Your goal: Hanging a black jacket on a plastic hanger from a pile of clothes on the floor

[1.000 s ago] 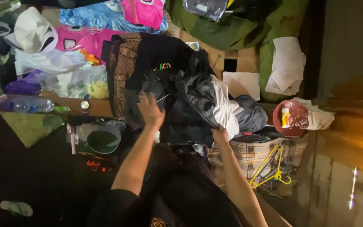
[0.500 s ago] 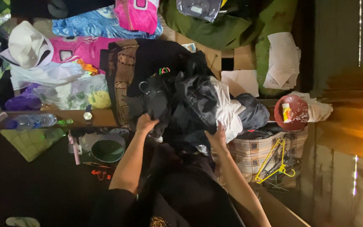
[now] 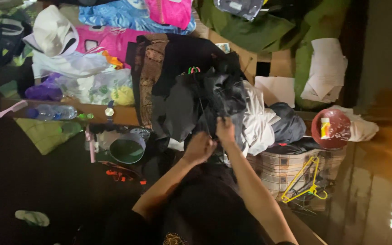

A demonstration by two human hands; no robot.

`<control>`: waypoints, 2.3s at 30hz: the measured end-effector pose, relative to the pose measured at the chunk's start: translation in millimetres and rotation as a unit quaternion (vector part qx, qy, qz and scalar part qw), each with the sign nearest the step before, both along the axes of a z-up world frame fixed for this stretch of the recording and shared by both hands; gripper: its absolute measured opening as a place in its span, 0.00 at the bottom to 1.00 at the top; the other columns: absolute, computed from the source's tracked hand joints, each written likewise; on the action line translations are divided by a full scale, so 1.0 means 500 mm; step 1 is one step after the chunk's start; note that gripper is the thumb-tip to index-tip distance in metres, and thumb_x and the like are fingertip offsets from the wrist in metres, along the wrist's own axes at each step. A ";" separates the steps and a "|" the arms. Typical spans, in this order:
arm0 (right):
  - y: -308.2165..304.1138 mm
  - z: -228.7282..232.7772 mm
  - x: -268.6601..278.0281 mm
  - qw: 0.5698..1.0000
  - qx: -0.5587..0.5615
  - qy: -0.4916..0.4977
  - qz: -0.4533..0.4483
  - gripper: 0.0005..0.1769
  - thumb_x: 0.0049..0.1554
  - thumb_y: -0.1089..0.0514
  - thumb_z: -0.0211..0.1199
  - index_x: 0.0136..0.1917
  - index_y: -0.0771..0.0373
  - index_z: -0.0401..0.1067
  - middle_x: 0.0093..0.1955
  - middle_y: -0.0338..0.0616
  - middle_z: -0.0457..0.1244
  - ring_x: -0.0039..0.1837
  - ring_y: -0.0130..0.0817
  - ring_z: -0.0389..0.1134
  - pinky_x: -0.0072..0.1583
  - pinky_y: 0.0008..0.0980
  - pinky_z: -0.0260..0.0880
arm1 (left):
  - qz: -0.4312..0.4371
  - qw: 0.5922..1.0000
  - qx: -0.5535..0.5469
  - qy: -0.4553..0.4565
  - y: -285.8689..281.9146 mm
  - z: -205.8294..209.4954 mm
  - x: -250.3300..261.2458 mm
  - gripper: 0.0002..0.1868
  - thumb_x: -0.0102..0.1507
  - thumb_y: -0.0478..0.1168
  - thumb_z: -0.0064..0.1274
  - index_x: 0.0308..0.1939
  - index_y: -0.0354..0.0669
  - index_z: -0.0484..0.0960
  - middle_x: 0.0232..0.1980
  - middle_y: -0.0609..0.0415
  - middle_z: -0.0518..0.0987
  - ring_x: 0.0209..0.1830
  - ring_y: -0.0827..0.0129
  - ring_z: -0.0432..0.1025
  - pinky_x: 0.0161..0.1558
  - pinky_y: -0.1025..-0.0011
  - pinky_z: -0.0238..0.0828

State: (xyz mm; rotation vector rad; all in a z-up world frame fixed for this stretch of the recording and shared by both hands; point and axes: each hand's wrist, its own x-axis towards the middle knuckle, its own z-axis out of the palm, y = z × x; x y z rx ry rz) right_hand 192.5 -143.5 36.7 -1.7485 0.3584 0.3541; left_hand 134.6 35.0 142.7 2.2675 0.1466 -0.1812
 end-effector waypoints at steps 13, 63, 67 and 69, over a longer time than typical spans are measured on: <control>-0.059 0.085 -0.009 0.996 0.020 0.054 -0.071 0.16 0.64 0.49 0.63 0.55 0.64 0.75 0.38 0.32 0.62 0.39 0.24 0.61 0.41 0.28 0.63 | 0.097 0.992 -0.039 0.077 0.029 -0.197 0.081 0.16 0.61 0.39 0.52 0.50 0.35 0.80 0.48 0.32 0.81 0.51 0.35 0.74 0.53 0.47 0.71; -0.102 -0.098 0.013 0.986 -0.056 -0.026 -0.152 0.20 0.61 0.63 0.64 0.66 0.64 0.67 0.47 0.47 0.64 0.45 0.39 0.64 0.45 0.40 0.63 | 0.441 0.805 -0.396 -0.022 0.149 -0.087 -0.024 0.16 0.71 0.43 0.47 0.46 0.30 0.78 0.41 0.47 0.78 0.40 0.61 0.74 0.44 0.63 0.79; -0.091 0.051 0.062 0.982 0.059 0.068 -0.164 0.17 0.65 0.64 0.56 0.66 0.60 0.74 0.37 0.48 0.59 0.31 0.34 0.56 0.32 0.33 0.55 | 0.482 0.715 -0.504 0.051 0.212 -0.047 -0.001 0.12 0.69 0.41 0.47 0.41 0.32 0.73 0.38 0.45 0.78 0.37 0.54 0.77 0.41 0.51 0.84; -0.088 0.038 0.073 0.973 0.115 0.060 -0.192 0.16 0.65 0.64 0.56 0.65 0.61 0.73 0.40 0.44 0.63 0.34 0.32 0.61 0.35 0.32 0.63 | 0.468 0.682 -0.557 0.075 0.251 -0.064 0.001 0.12 0.70 0.42 0.45 0.38 0.35 0.70 0.37 0.44 0.77 0.37 0.51 0.79 0.40 0.52 0.84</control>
